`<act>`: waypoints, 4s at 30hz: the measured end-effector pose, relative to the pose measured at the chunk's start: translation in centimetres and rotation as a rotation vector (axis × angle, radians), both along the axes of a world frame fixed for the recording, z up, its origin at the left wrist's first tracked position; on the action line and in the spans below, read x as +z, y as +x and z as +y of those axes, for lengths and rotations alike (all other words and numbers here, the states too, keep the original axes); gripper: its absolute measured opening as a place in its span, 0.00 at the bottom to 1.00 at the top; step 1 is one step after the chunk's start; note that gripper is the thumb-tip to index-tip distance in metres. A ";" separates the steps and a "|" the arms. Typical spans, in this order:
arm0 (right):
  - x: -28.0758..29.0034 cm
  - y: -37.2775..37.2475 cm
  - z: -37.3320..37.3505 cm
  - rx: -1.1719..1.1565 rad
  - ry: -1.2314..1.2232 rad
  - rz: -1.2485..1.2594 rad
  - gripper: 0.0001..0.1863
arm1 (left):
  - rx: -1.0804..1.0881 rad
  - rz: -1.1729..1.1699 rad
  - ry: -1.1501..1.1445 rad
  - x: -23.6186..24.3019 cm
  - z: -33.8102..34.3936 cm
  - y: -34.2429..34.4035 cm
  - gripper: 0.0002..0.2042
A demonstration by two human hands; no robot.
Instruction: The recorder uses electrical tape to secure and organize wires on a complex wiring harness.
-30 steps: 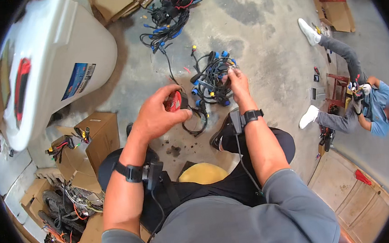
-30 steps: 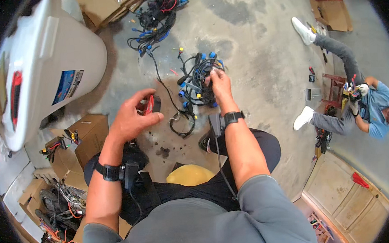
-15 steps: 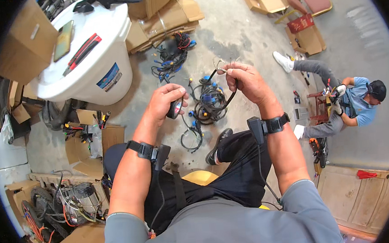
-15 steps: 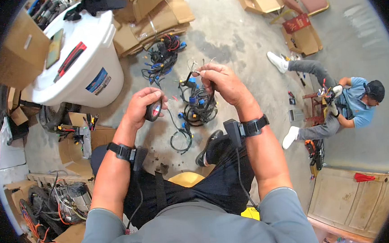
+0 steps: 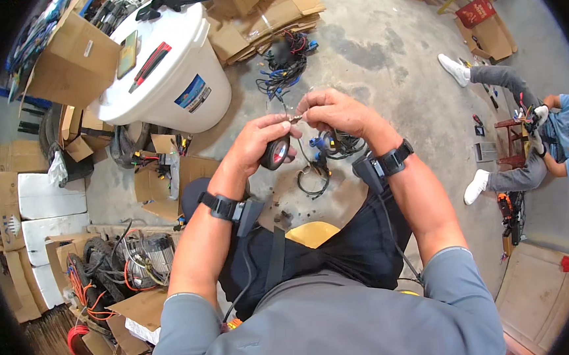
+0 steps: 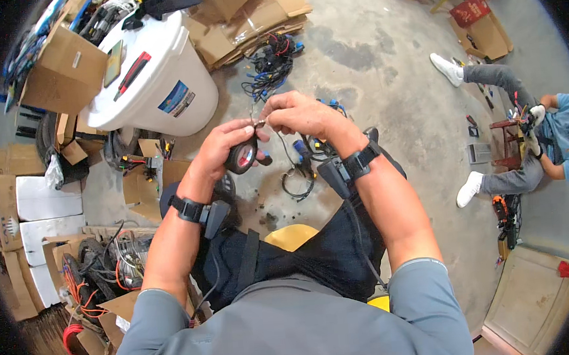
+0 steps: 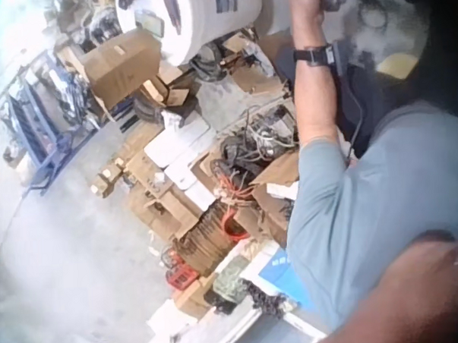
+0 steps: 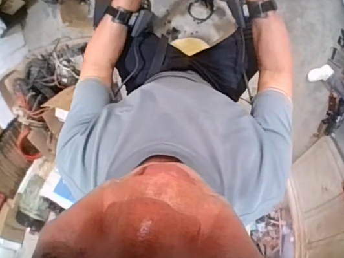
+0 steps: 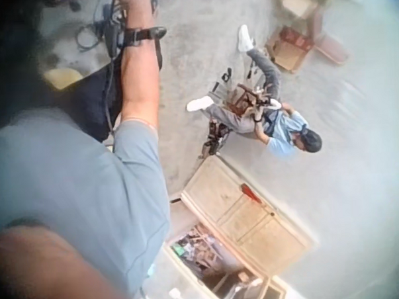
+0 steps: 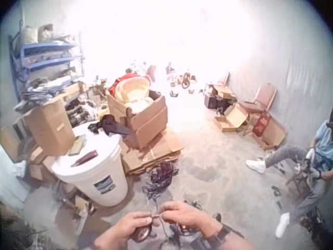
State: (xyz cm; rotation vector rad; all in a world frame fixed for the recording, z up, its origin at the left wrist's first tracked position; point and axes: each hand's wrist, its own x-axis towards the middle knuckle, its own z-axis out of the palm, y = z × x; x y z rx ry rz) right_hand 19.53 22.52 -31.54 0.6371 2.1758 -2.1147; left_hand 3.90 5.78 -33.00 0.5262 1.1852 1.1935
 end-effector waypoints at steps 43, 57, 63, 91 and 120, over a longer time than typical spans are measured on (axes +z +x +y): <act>-10.1 -0.2 7.4 -0.240 0.364 0.073 0.27 | 0.048 -0.154 -0.199 -6.8 9.0 -2.2 0.16; -7.9 -3.0 0.4 -0.113 0.592 0.318 0.15 | 0.279 -0.051 -0.140 -7.1 9.4 -2.9 0.25; -7.2 -3.0 2.5 -0.232 -0.062 0.182 0.14 | 0.322 -0.189 0.007 -6.1 9.1 -3.2 0.19; -6.4 -3.1 3.8 -0.395 -0.589 0.183 0.19 | 0.268 0.082 -0.058 -6.8 8.5 -3.6 0.14; -6.2 -3.0 3.9 -0.395 -0.605 0.202 0.18 | 0.377 0.009 0.021 -6.0 9.0 -3.6 0.15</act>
